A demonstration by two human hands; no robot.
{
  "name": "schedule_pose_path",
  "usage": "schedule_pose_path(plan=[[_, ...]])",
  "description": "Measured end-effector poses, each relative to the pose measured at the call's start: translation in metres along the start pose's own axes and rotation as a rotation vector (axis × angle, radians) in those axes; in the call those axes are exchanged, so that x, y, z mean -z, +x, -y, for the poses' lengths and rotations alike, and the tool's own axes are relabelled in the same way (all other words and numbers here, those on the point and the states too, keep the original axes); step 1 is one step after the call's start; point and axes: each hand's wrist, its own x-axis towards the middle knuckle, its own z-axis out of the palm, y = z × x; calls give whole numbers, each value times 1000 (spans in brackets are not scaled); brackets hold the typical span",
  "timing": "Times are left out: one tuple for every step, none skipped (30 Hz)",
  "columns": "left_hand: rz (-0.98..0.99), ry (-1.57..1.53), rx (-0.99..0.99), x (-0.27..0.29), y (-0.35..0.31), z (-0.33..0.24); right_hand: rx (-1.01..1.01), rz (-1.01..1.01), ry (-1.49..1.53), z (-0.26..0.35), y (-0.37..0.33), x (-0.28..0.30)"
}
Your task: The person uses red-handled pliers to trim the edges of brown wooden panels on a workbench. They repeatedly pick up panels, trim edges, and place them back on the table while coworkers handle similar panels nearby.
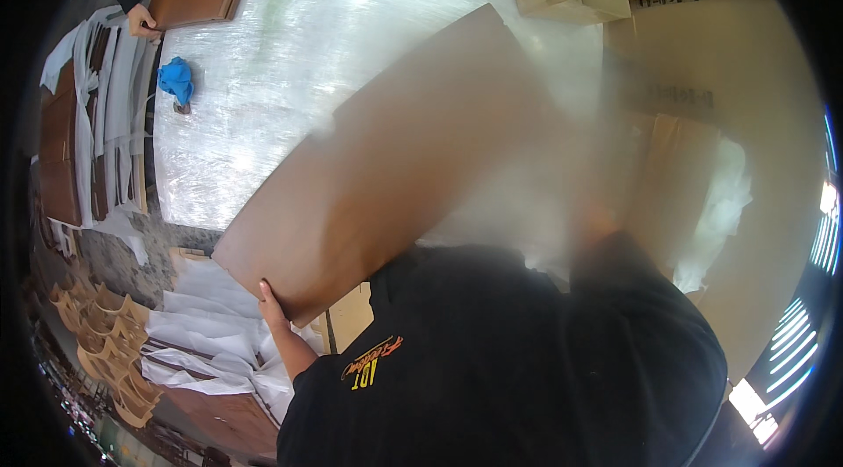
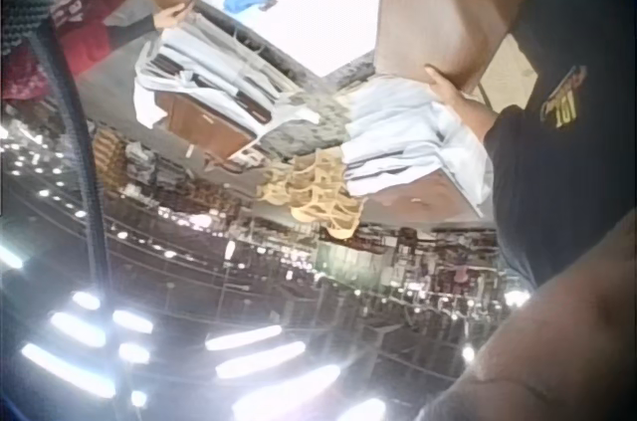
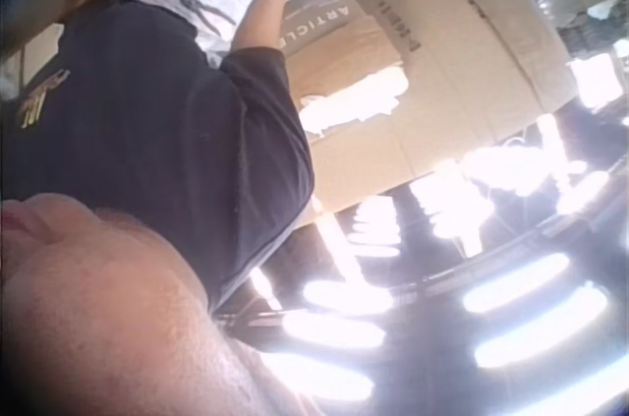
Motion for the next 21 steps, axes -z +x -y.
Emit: schedule_pose_path(plan=[[-2, 16, 7, 0, 1, -2, 0, -4, 8, 0, 0, 0], [4, 21, 24, 1, 2, -3, 6, -9, 8, 0, 1, 0], [-3, 36, 31, 1, 3, -4, 13, -13, 8, 1, 2, -1], [-2, 38, 49, 2, 5, -3, 18, -18, 8, 1, 3, -1], [-1, 40, 67, 2, 7, -2, 3, -2, 9, 2, 5, -1], [-18, 56, 56, 2, 8, 0, -11, 13, 10, 3, 7, -1], [-32, 69, 38, 1, 8, 4, -20, 26, 18, 5, 9, -1], [-34, 48, -18, 0, 9, 6, 7, 4, -3, 7, 11, -3], [-62, 71, 4, -4, 8, 10, 40, -21, -20, 11, 14, -6], [-60, 52, -21, -5, 3, 15, 67, -47, -38, 15, 17, -9], [-78, 42, 15, -9, -3, 19, 82, -48, -51, 22, 21, -15], [-76, -6, 33, -11, -11, 22, 94, -50, -60, 29, 24, -23], [-75, -64, 82, -15, -20, 25, 104, -53, -68, 38, 29, -33], [-98, -120, 48, -21, -32, 27, 105, -57, -82, 48, 35, -44], [-100, -162, 98, -27, -42, 27, 195, -116, -136, 58, 41, -59], [-81, -278, 103, -34, -59, 27, 284, -176, -191, 68, 47, -76], [-80, -270, 156, -42, -69, 22, 369, -237, -245, 77, 53, -92], [-50, -330, 116, -53, -84, 18, 370, -207, -116, 88, 59, -109], [-24, -385, 136, -66, -91, 9, 359, -153, 38, 98, 66, -129], [-15, -411, 146, -78, -105, 1, 344, -95, 186, 109, 74, -147], [-9, -449, 178, -92, -117, -9, 326, -33, 331, 119, 82, -163]])
